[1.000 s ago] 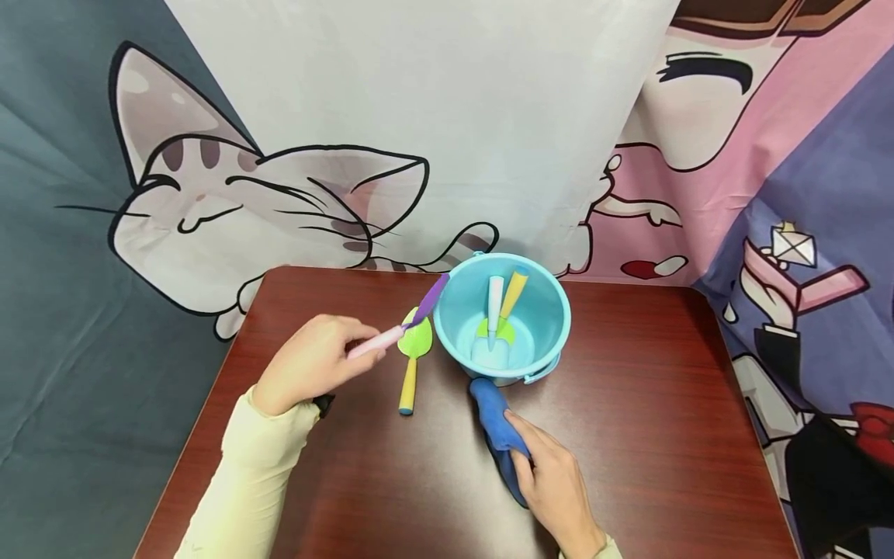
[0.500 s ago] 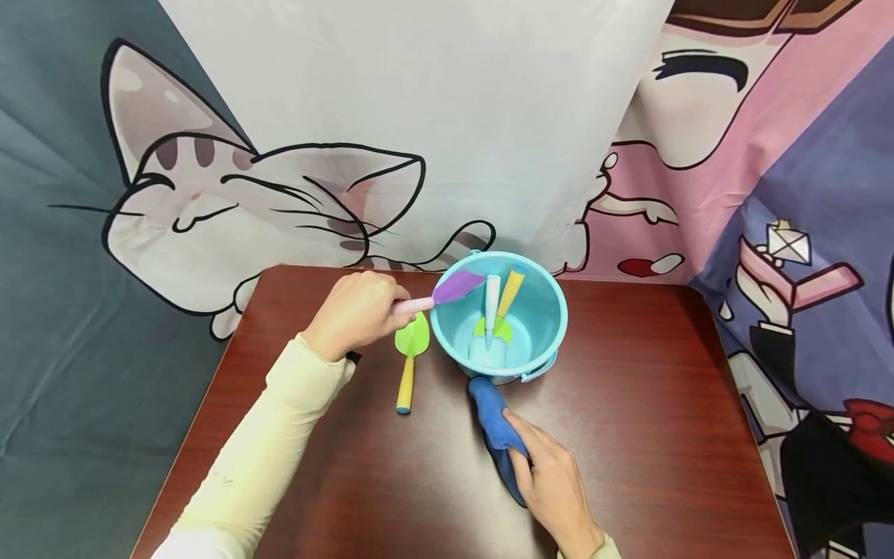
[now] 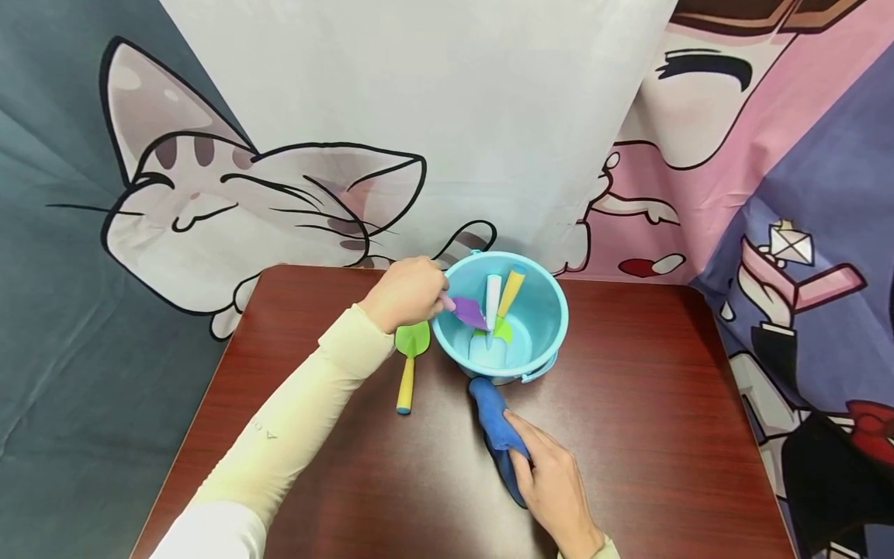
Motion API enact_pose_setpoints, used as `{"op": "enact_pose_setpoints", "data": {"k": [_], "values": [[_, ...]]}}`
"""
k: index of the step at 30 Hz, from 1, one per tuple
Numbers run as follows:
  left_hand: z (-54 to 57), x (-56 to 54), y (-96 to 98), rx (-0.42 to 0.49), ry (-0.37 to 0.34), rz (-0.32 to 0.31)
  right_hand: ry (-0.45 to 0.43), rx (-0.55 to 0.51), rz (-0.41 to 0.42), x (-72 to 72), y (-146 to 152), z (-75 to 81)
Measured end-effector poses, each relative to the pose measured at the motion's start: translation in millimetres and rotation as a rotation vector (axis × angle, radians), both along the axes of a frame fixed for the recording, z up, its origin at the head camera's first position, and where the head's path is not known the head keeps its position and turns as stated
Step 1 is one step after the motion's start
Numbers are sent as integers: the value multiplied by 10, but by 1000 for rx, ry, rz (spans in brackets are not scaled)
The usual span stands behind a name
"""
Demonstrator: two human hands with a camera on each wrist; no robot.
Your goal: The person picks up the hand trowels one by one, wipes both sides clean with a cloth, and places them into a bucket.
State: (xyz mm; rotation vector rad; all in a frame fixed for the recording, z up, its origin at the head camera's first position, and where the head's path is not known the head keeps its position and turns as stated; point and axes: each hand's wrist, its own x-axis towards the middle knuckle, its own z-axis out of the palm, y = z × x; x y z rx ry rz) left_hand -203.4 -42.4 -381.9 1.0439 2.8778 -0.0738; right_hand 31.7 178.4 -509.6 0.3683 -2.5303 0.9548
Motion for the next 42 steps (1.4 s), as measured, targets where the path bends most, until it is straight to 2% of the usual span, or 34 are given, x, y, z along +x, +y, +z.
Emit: {"op": "enact_pose_setpoints", "data": {"k": [7, 12, 16, 20, 22, 25, 28, 32, 35, 39, 42], "values": [[-83, -56, 126, -66, 15, -2, -64, -7, 11, -8, 9, -11], [-141, -98, 162, -38, 2, 5, -73, -13, 15, -16, 7, -12], [-158, -138, 193, -1, 13, -20, -86, -17, 17, -16, 5, -4], [-162, -164, 237, -6, 51, -54, -76, -13, 17, -15, -2, -12], [-178, -169, 258, -44, 70, -72, -71, -9, 15, -15, -7, -14], [-216, -160, 281, -86, 66, -89, -62, -10, 13, -16, -15, -9], [-253, -148, 280, -90, 43, -87, -32, -10, 15, -20, -23, -1], [-253, -148, 228, -5, -4, -59, -9, -11, 15, -24, -34, 6], [-215, -164, 128, 97, -22, -44, -24, -16, 13, -25, -34, 4], [-139, -147, -97, 271, -24, -3, -30, -15, 9, -30, -17, -3], [-114, -87, -303, 385, -21, 58, -31, -17, 8, -36, -3, -4]]}}
